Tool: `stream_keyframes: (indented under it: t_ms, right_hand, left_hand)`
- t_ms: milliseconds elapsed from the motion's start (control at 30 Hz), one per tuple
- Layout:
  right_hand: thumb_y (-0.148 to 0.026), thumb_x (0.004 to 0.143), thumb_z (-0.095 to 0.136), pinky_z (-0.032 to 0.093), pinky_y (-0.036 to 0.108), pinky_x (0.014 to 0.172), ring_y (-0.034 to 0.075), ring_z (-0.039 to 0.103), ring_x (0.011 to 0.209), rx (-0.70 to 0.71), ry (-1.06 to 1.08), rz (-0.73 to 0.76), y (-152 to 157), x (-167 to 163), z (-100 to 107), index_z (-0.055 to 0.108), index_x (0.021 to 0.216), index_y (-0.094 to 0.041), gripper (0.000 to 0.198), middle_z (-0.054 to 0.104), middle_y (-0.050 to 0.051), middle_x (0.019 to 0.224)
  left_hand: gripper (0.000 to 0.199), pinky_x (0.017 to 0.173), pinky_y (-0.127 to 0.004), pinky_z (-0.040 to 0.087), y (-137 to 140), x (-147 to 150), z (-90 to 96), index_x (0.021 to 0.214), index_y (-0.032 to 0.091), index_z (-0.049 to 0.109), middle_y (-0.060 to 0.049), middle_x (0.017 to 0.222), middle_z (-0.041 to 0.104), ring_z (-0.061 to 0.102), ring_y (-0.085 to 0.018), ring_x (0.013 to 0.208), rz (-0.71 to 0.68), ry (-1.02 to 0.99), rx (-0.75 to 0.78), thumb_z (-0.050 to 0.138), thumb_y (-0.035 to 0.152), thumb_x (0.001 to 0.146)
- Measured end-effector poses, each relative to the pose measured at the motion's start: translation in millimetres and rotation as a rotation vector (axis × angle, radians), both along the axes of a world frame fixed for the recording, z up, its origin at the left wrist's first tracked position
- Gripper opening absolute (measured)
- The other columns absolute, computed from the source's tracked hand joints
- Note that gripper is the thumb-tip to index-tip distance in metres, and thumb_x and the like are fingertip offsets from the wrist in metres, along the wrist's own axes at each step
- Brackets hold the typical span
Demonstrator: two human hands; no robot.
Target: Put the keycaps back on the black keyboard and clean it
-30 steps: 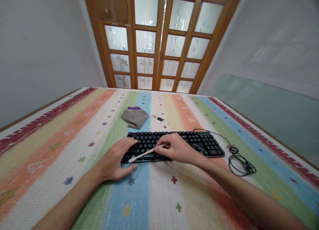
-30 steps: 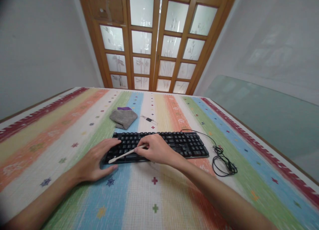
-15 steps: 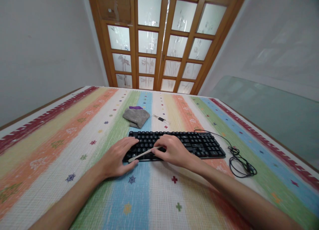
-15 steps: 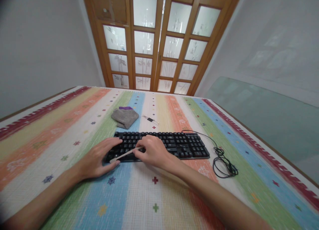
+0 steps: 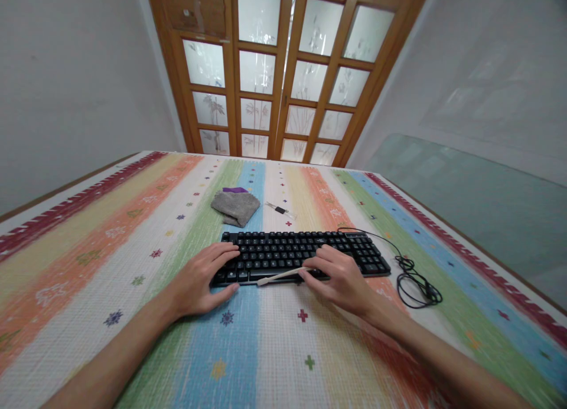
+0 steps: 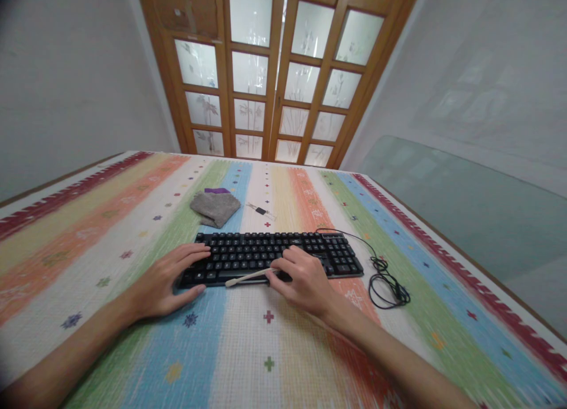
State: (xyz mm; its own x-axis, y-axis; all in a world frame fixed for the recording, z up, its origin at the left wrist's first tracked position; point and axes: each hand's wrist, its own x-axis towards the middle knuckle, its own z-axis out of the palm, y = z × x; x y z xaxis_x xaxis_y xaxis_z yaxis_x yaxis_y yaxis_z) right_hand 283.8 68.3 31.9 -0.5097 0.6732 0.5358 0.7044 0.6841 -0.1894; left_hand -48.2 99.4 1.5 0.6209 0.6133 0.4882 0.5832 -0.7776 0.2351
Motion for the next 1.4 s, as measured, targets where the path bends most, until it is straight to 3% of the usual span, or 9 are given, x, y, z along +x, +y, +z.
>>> stream_keyframes:
  t_ms: [600, 1000, 1400]
  right_hand:
    - [-0.04, 0.099, 0.057, 0.042, 0.031, 0.061, 0.019, 0.058, 0.064, -0.076, 0.012, -0.226, -23.7, 101.6, 3.3, 0.074, 0.083, -0.02, 0.031, 0.062, 0.004, 0.068]
    - [-0.053, 0.095, 0.057, 0.043, 0.032, 0.063, 0.018, 0.057, 0.061, -0.146, -0.028, -0.383, -32.6, 166.2, 16.5, 0.077, 0.084, -0.021, 0.039, 0.064, 0.005, 0.07]
    - [-0.069, 0.088, 0.057, 0.041, 0.034, 0.054, 0.019, 0.054, 0.053, -0.152, -0.001, -0.53, -46.3, 209.5, 20.8, 0.078, 0.081, -0.024, 0.05, 0.066, 0.007, 0.069]
  left_hand:
    - [0.035, 0.107, -0.048, 0.05, 4.2, 1.2, -3.0, 0.123, 0.019, 0.064, -0.012, 0.13, 0.065, 0.061, -0.03, 0.122, -0.014, -0.036, 0.027, 0.06, 0.031, 0.091]
    - [0.036, 0.108, -0.047, 0.05, 5.3, -0.2, -5.3, 0.124, 0.02, 0.064, -0.012, 0.13, 0.065, 0.062, -0.03, 0.121, -0.009, -0.037, 0.048, 0.061, 0.032, 0.09]
    - [0.034, 0.106, -0.045, 0.051, 5.4, 0.3, -5.1, 0.123, 0.019, 0.064, -0.012, 0.128, 0.066, 0.063, -0.029, 0.119, -0.018, -0.035, 0.074, 0.06, 0.033, 0.091]
